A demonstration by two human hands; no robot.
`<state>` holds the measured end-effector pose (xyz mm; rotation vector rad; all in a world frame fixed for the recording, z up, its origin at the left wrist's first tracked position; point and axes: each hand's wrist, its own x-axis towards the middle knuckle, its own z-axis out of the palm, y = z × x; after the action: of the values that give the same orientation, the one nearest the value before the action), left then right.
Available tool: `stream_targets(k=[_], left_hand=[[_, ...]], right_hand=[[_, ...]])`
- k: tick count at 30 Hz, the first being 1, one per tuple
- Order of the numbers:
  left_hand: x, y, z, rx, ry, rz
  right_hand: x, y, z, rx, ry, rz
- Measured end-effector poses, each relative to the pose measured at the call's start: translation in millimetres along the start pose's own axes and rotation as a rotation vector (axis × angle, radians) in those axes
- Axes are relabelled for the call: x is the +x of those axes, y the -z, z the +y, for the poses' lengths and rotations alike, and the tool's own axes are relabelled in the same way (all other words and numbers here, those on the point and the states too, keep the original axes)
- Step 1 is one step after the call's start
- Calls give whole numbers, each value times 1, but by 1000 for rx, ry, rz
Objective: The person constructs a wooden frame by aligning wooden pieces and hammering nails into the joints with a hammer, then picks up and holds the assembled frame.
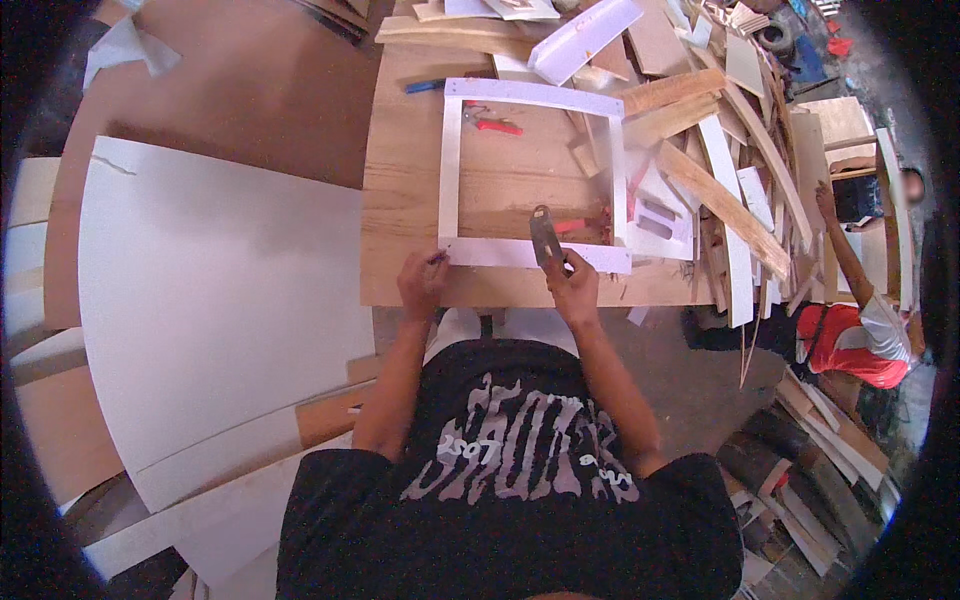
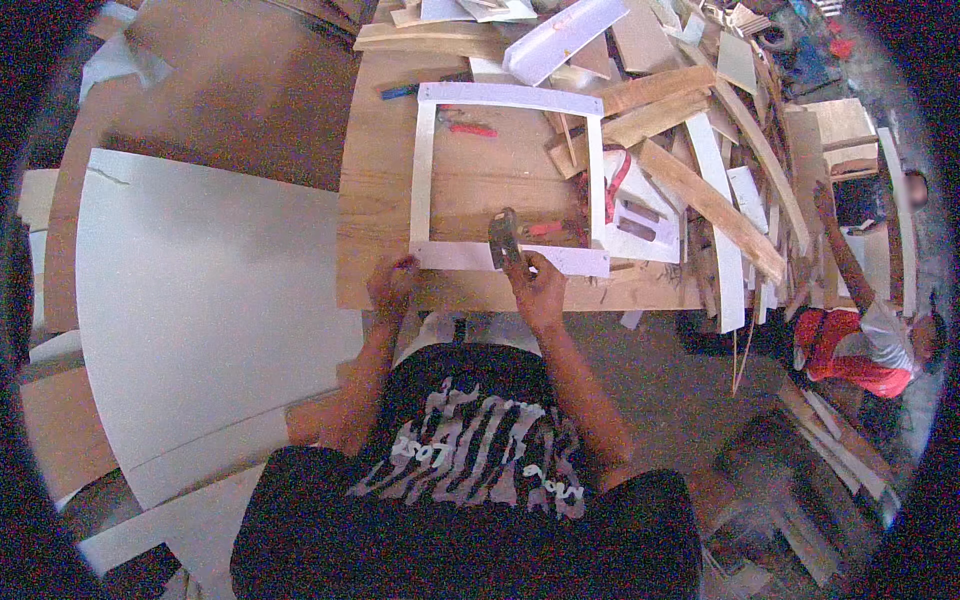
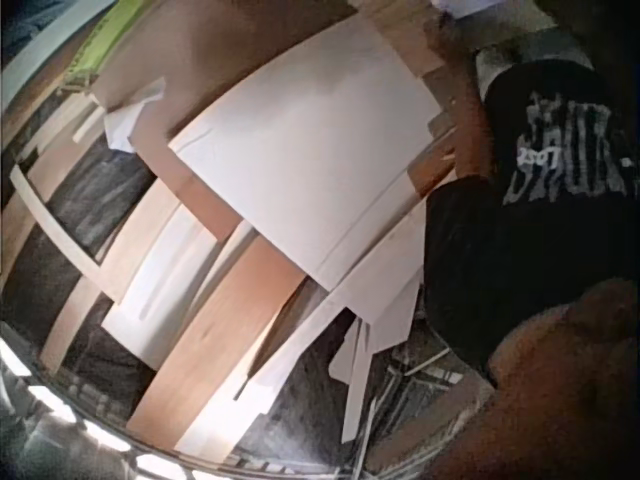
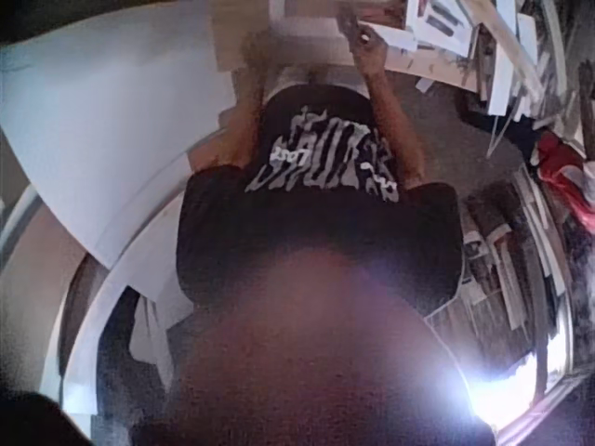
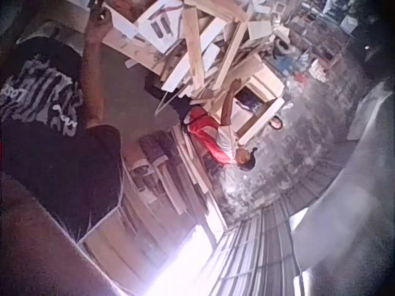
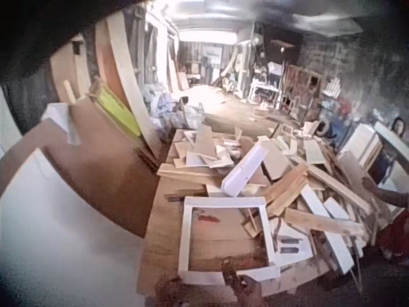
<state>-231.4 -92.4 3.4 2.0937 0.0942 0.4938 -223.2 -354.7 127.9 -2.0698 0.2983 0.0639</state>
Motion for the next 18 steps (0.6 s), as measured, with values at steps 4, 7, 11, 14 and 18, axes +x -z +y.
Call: stream_targets(k=[4,7,11,14,18], left_hand=[[3,-1,9,-108,-136,38],[7,3,11,-11,-201,2],[11,1,14,-43,-192,3],[9,-1,8,-49,-218,22],[11,1,15,-99,-223,32]], right_hand=[[-8,-6,-14,12,-134,-62],[-14,-13,-33,50,-205,-118],[-25,-28,-34,-20,62,-100],[-32,-37,-50,-163,158,-174],[-38,-55,-34,-77,74,-201]])
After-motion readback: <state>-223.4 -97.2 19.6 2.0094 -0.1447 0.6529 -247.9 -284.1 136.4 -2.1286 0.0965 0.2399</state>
